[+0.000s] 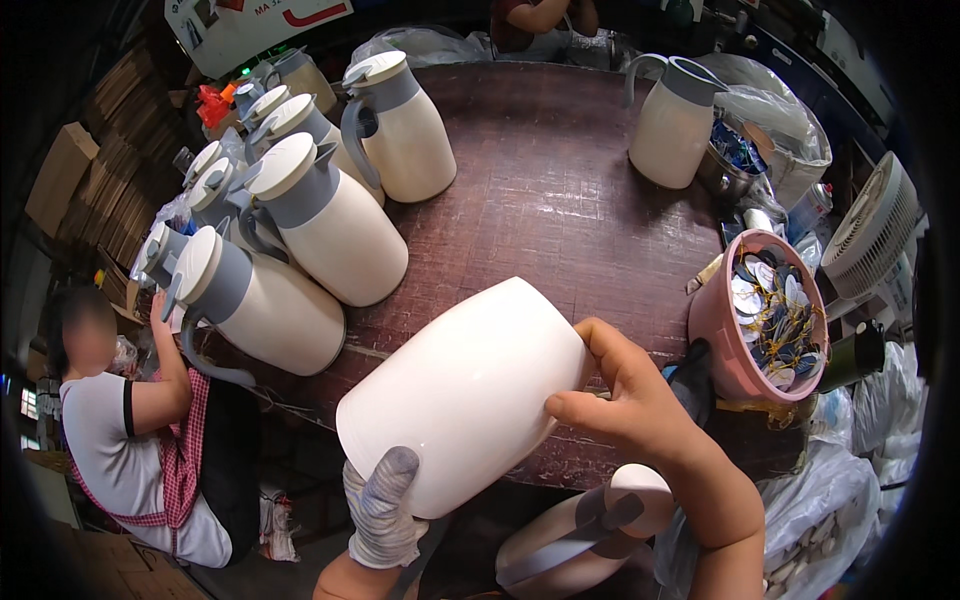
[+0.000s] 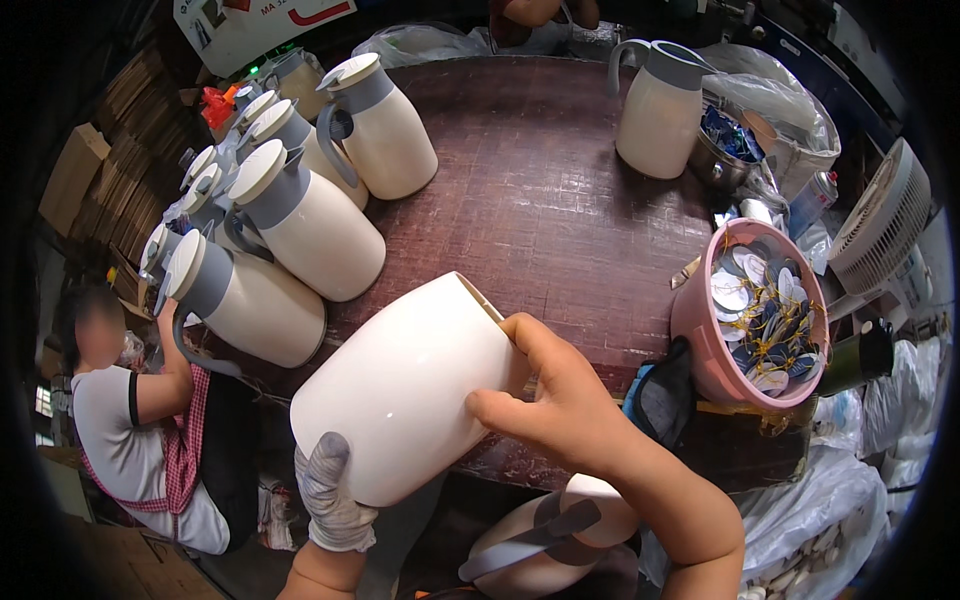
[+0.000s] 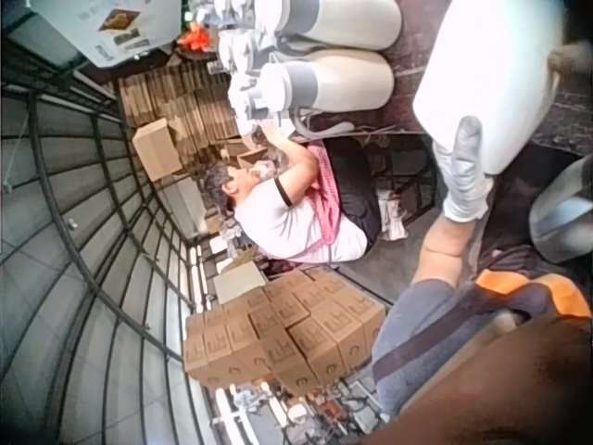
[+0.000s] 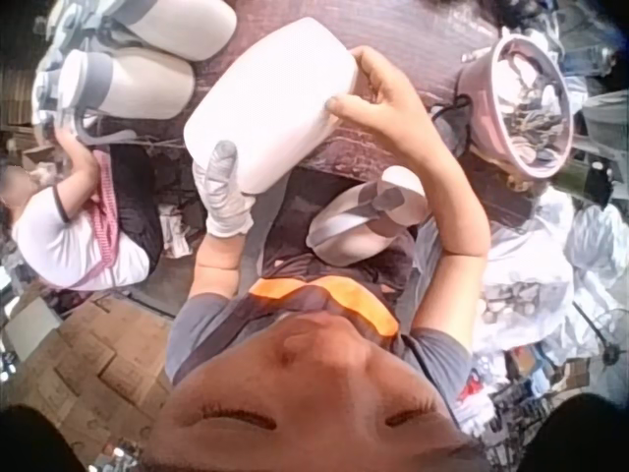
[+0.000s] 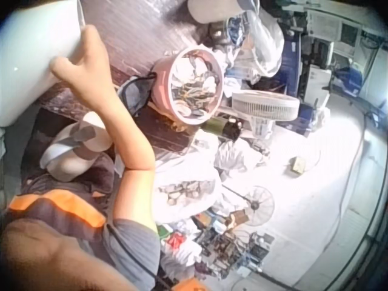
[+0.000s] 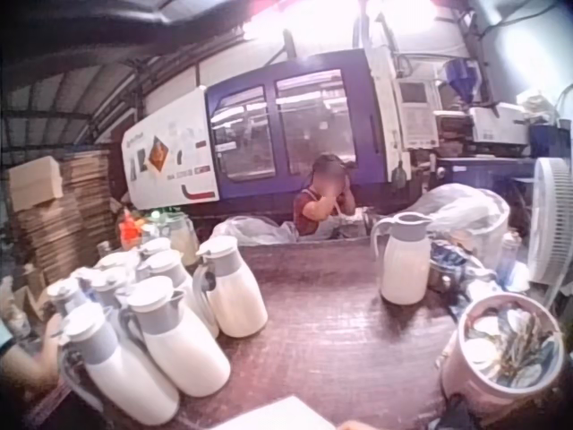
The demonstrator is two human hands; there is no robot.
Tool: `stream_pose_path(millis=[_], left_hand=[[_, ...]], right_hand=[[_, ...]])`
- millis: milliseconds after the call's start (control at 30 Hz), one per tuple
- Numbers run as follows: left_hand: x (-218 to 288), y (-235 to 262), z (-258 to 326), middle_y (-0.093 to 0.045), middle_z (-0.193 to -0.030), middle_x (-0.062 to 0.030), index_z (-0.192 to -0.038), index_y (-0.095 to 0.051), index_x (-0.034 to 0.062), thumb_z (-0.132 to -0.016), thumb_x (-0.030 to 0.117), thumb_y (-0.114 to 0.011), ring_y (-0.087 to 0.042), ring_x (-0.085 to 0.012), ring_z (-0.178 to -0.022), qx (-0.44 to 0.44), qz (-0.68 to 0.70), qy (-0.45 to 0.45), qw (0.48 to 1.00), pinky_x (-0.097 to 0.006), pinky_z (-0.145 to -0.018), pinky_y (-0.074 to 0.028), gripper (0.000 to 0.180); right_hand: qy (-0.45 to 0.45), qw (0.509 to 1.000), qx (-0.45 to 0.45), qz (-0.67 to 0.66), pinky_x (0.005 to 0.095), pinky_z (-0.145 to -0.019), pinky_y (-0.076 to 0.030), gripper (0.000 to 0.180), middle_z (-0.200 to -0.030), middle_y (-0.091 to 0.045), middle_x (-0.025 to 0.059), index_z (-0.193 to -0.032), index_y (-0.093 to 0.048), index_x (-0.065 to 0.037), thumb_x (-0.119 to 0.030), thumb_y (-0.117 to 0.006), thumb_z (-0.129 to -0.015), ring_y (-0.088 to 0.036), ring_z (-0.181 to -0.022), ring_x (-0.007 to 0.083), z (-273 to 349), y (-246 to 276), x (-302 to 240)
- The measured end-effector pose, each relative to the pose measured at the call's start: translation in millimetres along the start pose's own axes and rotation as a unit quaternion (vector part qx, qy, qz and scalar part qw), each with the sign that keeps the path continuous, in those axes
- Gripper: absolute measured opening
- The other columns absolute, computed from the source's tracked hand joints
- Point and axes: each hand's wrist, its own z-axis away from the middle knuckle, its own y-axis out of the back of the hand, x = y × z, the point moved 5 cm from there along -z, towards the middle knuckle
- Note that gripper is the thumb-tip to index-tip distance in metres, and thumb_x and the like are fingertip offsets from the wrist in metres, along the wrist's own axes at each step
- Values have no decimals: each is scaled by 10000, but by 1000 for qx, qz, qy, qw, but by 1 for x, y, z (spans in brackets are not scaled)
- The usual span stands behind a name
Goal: The person assembles white plastic pitchers by inserting a circular seal into the opening, screwing on the lid, and placing the finished unit on a table. The process is repeated for multiple pitchers.
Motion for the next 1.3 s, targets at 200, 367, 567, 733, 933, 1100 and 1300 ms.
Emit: stream_pose_path(millis=[200,367,567,733,933,1100,1300], left_hand=[[0,0,1,-579,-1237,-183,-1335,-444,-43,-812,317,-725,-603,-284,-1095,2,-12,8,1000,-405,-944,-503,694],[5,-6,4,-581,-1235,-182,-1332,-447,-45,-807,307,-727,-603,-283,-1098,13,-1,42,999,-407,-946,-503,692],[3,-2,3,-583,-1239,-181,-1335,-447,-46,-811,307,-723,-605,-282,-1098,-6,-2,-6,1000,-407,-943,-506,690],[3,-3,0,-584,-1241,-179,-1335,-449,-44,-815,310,-722,-610,-281,-1092,-31,4,-5,999,-404,-939,-510,686],[4,-3,6,-587,-1236,-176,-1330,-456,-40,-809,321,-733,-615,-279,-1080,25,-20,-6,999,-400,-928,-516,691],[3,0,6,-591,-1227,-174,-1320,-464,-42,-801,323,-743,-618,-275,-1073,29,-20,4,999,-401,-917,-522,694],[5,-6,3,-591,-1227,-176,-1323,-460,-45,-801,320,-743,-617,-276,-1074,-17,13,11,1000,-402,-923,-519,697]], right_hand=[[-26,1000,0,0,291,-772,-461,412,-935,-578,95,-1044,-528,13,-264,-703,-794,-547,-895,150,1,-1,-4],[-12,1000,5,-2,294,-778,-457,398,-924,-579,96,-1038,-528,11,-252,-693,-790,-548,-888,152,2,-2,-5],[-3,1000,-1,1,308,-803,-449,405,-935,-578,101,-1038,-529,10,-264,-692,-787,-545,-890,159,3,-1,-5],[-13,1000,0,18,310,-822,-442,417,-947,-576,108,-1046,-530,12,-273,-692,-789,-544,-904,165,4,-2,-6],[-3,1000,1,14,307,-802,-448,423,-940,-578,106,-1045,-536,14,-278,-701,-787,-546,-897,167,3,-2,-6],[-9,1000,1,26,310,-788,-453,429,-928,-581,104,-1037,-541,18,-284,-708,-782,-551,-875,165,2,-2,-5],[-1,997,8,71,305,-786,-454,428,-938,-586,110,-1038,-549,20,-274,-703,-767,-556,-873,169,2,1,-6]])
